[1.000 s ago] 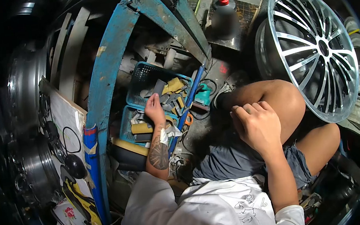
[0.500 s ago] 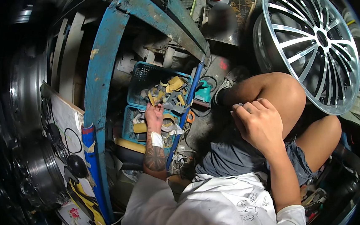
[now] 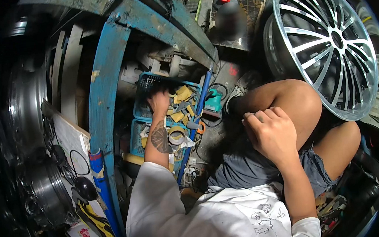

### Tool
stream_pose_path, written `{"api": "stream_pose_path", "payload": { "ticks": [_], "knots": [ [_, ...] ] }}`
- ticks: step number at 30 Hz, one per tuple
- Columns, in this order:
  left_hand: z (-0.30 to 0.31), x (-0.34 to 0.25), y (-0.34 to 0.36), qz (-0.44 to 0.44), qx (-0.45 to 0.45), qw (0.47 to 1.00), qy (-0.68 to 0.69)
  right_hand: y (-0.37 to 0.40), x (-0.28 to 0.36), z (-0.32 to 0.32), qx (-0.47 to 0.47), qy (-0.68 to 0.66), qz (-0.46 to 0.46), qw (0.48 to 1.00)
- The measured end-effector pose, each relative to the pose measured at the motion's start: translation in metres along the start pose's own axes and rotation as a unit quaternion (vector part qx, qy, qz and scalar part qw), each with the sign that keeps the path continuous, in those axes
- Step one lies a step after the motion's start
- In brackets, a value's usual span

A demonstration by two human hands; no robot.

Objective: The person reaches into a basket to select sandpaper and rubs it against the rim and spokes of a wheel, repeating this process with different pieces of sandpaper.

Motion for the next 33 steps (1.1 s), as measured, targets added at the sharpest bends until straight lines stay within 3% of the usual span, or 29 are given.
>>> {"api": "stream_pose_path", "payload": {
  "ticks": [1,3,6,8,9,10,12,18,22,26,27,30,33],
  "knots": [
    [0.008,0.000,-0.002,0.038,-0.004,0.999,-0.003,0.000,-0.001,0.000,0.000,0.001,0.000,1.000],
    [0.023,0.007,0.001,0.073,-0.024,0.988,0.133,0.000,-0.001,-0.001,0.004,-0.001,0.001,1.000],
    [0.030,0.021,0.009,0.131,-0.068,0.928,0.342,-0.005,0.001,-0.001,0.006,0.004,-0.001,1.000],
    [0.030,0.029,0.022,0.121,-0.088,0.814,0.562,-0.010,0.003,-0.001,0.003,0.002,-0.003,1.000],
    [0.051,0.014,0.035,0.133,-0.075,0.804,0.575,-0.012,0.004,-0.001,0.003,0.000,-0.003,1.000],
    [0.047,0.017,0.040,0.139,-0.058,0.730,0.667,-0.014,0.006,0.000,0.010,0.000,-0.002,1.000],
    [0.063,0.004,0.060,0.170,0.001,0.674,0.719,-0.018,0.007,0.000,0.021,0.006,-0.003,1.000],
    [0.091,-0.040,0.087,0.121,0.016,0.661,0.741,-0.022,0.005,-0.002,0.043,-0.001,-0.006,0.999],
    [0.109,-0.071,0.098,0.104,0.029,0.689,0.717,-0.018,0.003,-0.003,0.044,-0.001,-0.008,0.999],
    [0.117,-0.078,0.101,0.057,0.018,0.806,0.590,-0.015,0.003,-0.002,0.041,0.003,-0.006,0.999],
    [0.123,-0.078,0.101,0.086,0.017,0.822,0.563,-0.014,0.003,-0.003,0.041,0.003,-0.004,0.999],
    [0.128,-0.052,0.096,0.113,0.009,0.857,0.503,-0.011,0.003,-0.003,0.034,0.003,-0.001,0.999],
    [0.123,-0.028,0.098,0.128,-0.022,0.855,0.503,-0.011,0.003,-0.003,0.034,0.000,0.000,0.999]
  ]
}}
Point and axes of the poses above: each hand's wrist, its own y-axis away from the middle knuckle, its own z-axis out of the back of the hand, x = y × z, the point moved 3 cm from there along -y, towards the middle knuckle, and after that the axes turned 1 degree about z, right-handed, at the moved point
